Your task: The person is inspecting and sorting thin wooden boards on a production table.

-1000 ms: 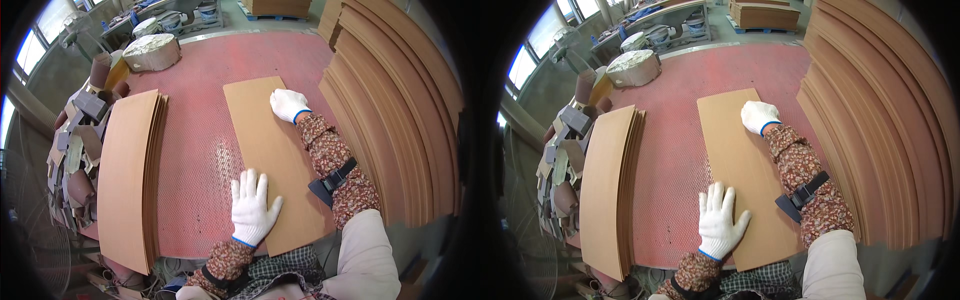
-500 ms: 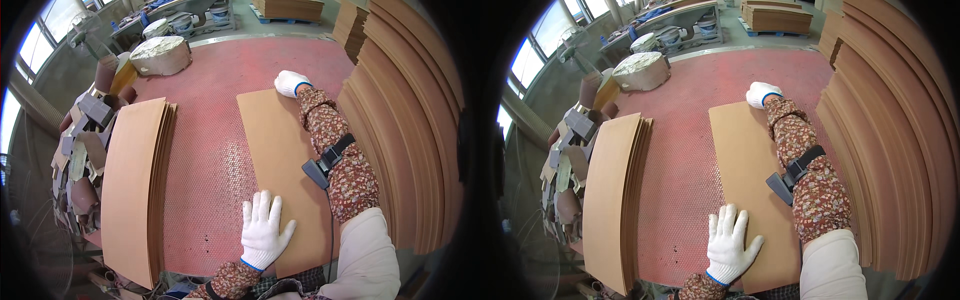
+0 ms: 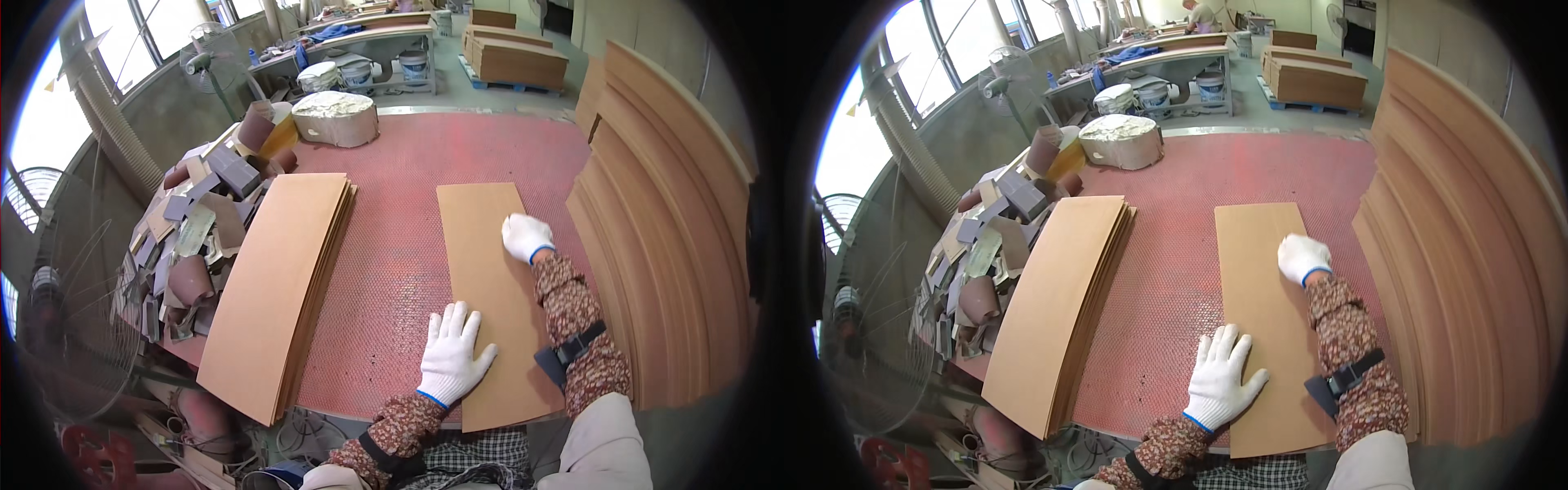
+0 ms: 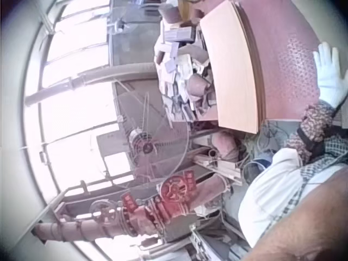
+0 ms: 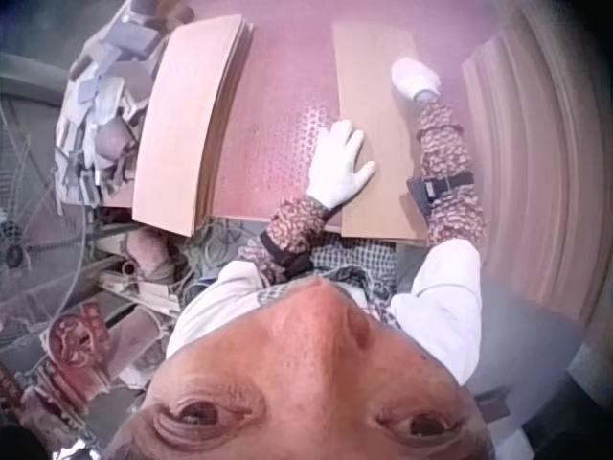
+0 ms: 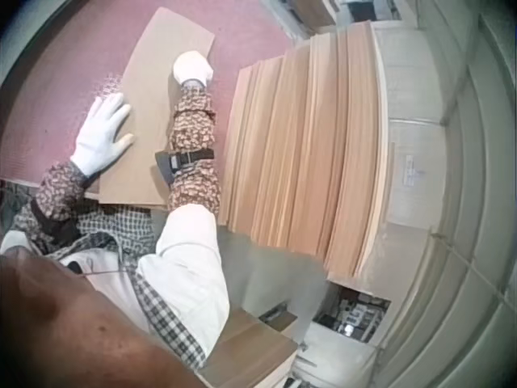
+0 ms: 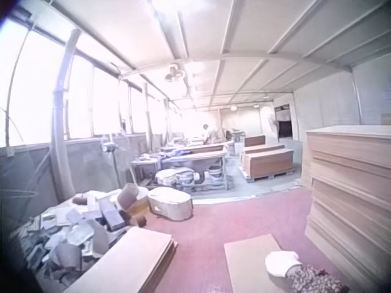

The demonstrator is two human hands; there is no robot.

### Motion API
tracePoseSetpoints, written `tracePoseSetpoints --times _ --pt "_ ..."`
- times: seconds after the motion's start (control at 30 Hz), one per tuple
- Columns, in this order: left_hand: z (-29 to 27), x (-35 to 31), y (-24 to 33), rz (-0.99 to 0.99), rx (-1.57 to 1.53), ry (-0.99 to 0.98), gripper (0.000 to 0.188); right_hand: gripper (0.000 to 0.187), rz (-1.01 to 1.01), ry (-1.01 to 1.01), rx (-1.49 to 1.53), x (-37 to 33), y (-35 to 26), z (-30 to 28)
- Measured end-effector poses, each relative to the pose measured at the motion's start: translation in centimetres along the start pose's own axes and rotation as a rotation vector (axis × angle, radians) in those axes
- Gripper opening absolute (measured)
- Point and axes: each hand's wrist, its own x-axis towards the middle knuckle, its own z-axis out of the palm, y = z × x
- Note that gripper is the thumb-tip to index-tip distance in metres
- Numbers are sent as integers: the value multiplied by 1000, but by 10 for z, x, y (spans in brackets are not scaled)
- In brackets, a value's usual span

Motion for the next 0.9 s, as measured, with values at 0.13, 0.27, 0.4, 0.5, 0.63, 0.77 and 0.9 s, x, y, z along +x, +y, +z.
tracePoseSetpoints --times 0.13,0.27,0.4,0.5,0.63,0.77,0.9 --pt "7 -2 -1 28 8 25 70 38 40 -2 47 -56 12 10" --pt "5 -2 10 40 2 54 67 40 91 -43 26 -124 13 -7" --pt "-21 0 19 31 -22 58 59 39 144 -87 -21 -184 4 -23" --pt "-24 1 -6 41 7 127 58 40 29 -115 -25 -223 -15 -25" --pt "-17 1 -12 25 47 68 63 42 59 -32 9 -264 -9 -2" --pt "-4 -2 -23 43 65 60 66 43 74 -46 1 -311 -11 5" --pt "7 -7 -24 6 47 -16 66 40 68 -65 -13 -352 -3 18"
